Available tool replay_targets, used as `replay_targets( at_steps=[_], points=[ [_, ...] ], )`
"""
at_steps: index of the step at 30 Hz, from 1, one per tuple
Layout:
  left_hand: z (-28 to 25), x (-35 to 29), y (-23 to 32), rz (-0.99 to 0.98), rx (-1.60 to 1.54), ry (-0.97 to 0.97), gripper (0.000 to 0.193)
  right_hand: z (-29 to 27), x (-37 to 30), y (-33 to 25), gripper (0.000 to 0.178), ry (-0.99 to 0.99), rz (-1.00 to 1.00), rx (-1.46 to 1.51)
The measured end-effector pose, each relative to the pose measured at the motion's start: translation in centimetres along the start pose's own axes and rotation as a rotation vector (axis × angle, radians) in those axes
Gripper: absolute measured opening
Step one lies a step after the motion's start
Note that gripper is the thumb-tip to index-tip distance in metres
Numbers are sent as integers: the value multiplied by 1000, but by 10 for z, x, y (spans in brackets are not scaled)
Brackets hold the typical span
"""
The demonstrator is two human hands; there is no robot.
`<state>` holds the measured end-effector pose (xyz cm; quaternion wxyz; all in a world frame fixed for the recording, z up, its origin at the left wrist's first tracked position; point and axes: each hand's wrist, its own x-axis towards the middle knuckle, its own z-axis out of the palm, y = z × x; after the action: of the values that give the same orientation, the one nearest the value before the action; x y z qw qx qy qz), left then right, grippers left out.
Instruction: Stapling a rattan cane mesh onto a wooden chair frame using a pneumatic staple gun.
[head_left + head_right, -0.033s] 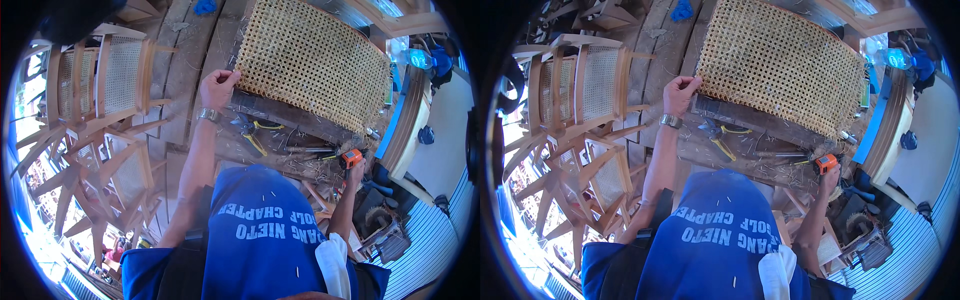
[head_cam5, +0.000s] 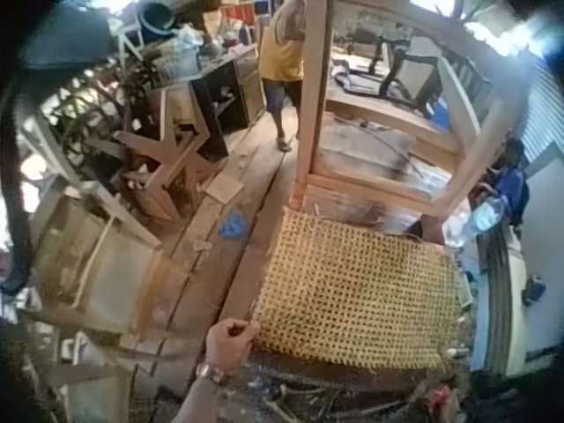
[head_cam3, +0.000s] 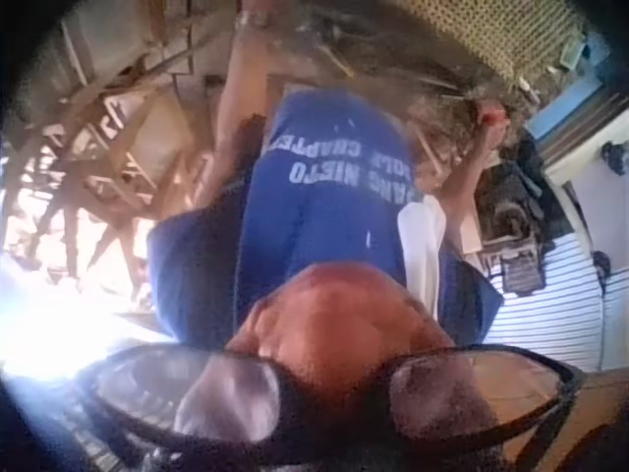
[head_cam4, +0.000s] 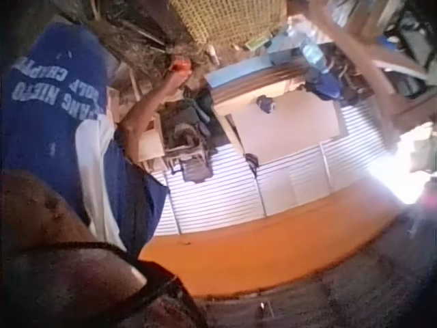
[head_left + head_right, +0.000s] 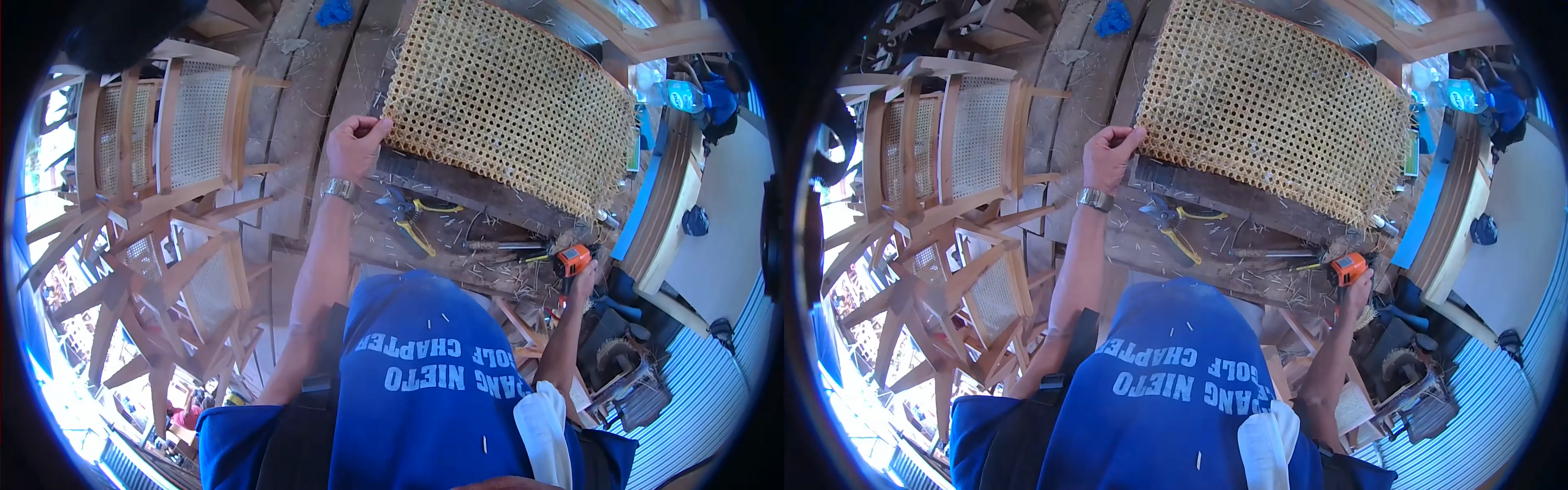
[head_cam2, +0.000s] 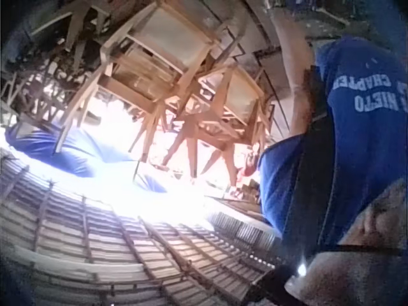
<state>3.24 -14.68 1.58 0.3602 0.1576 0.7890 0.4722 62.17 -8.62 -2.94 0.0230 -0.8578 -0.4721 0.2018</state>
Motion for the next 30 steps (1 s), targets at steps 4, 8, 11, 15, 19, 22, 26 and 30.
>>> replay_targets(
  at_steps=[4, 8, 11, 15, 19, 22, 26, 30],
  points=[
    [15, 12, -2, 33, 79, -57, 26, -5, 32, 81, 66, -154, 75, 130],
    [-14, 23, -20, 119, 198, -13, 28, -25, -8, -1, 43, -161, 29, -386],
    [-25, 23, -23, -15, -88, -93, 28, 0, -22, 63, 47, -75, -237, -32],
    [-29, 11, -2, -16, 110, -146, 32, -14, -57, 45, 62, -124, -454, -20],
    [17, 34, 16, 1, -98, -196, 37, -8, -58, 62, 71, -8, -481, -180],
    [16, 45, 21, 129, -6, -66, 41, -3, -34, 38, 65, -198, -185, -428],
    [42, 67, 40, 288, 41, 62, 49, 9, -13, 24, 52, -204, -94, -479],
    [46, 83, 31, 422, 269, 114, 57, 8, -18, 13, 46, -251, -205, -538]
  ],
)
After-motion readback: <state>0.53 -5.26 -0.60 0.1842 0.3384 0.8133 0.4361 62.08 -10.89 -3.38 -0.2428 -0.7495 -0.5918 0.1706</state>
